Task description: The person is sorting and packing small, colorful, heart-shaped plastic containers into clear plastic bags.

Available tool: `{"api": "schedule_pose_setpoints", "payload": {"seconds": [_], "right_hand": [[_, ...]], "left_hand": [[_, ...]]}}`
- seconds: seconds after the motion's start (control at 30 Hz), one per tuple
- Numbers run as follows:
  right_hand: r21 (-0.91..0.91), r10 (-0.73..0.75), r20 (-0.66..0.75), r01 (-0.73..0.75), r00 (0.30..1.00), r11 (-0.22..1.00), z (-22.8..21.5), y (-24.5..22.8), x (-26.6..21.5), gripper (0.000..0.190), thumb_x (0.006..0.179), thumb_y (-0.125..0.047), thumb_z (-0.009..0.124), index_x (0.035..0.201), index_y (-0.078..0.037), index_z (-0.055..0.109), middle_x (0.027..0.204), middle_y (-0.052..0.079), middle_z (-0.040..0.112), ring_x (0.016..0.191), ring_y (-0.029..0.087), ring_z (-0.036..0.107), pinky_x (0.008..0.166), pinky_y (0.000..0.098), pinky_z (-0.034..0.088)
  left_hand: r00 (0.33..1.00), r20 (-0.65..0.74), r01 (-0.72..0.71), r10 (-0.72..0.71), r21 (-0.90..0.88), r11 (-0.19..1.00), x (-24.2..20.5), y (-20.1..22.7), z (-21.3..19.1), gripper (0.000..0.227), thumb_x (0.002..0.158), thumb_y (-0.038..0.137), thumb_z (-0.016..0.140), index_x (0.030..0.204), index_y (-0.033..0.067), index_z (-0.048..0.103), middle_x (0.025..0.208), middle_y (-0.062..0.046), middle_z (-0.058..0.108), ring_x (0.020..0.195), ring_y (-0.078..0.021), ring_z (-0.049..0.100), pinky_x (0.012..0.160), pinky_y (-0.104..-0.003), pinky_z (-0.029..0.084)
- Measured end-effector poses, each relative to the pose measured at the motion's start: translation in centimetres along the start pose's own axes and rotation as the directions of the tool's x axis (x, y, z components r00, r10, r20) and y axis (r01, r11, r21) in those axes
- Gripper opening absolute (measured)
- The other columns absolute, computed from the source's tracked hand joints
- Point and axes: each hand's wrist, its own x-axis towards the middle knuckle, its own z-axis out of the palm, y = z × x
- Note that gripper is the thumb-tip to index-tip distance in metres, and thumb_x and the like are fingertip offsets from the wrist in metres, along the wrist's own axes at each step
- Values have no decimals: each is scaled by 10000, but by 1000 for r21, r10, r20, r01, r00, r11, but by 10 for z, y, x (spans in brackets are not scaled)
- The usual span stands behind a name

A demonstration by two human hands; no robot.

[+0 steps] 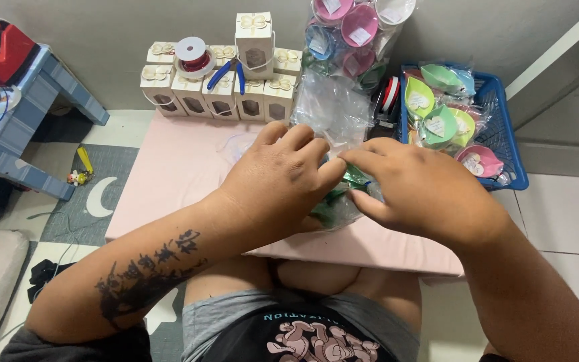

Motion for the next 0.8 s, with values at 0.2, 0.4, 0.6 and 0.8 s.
{"api": "schedule_pose_setpoints", "payload": {"seconds": [0.2, 0.4, 0.6, 0.8], "right_hand": [[114, -85, -39, 89, 996, 990, 6, 19, 18, 545, 932, -487, 599, 1401, -213, 621, 1364, 7, 651, 1173, 295, 657, 899, 518, 542], [78, -7, -233, 26, 972, 997, 7, 17, 19, 305, 921, -324, 585, 1161, -247, 758, 1144, -44, 740, 980, 274, 702, 677, 509, 572], [7, 148, -299, -153, 943, 988, 3, 15, 20, 476, 851, -458, 765, 1167, -202, 517, 993, -74, 735, 808, 363, 708, 540, 537, 509], [-291, 92, -397, -220, 913, 931, 28, 22, 38, 84, 840, -222, 631, 898, -174, 592, 714, 18, 670, 598, 359, 698, 445, 470, 475]], "left_hand": [[999, -42, 22, -16, 157, 987, 2, 5, 0, 150, 875, 116, 681, 831, 234, 599, 844, -9, 570, 757, -256, 588, 988, -513, 479], [868, 485, 53, -106, 121, 991, 36, 10, -12, 888, 767, 977, 639, 1231, 221, 693, 1155, -70, 681, 1004, -291, 648, 978, -530, 405], [718, 694, 41, -45, 22, 999, 72, 9, 8, 576, 880, 737, 618, 1214, 282, 730, 1242, -7, 687, 1199, -288, 529, 967, -480, 375], [865, 500, -3, 48, -90, 996, 55, -5, 31, 437, 792, 622, 754, 946, 213, 739, 932, -6, 756, 1004, -302, 631, 842, -498, 427]]}}
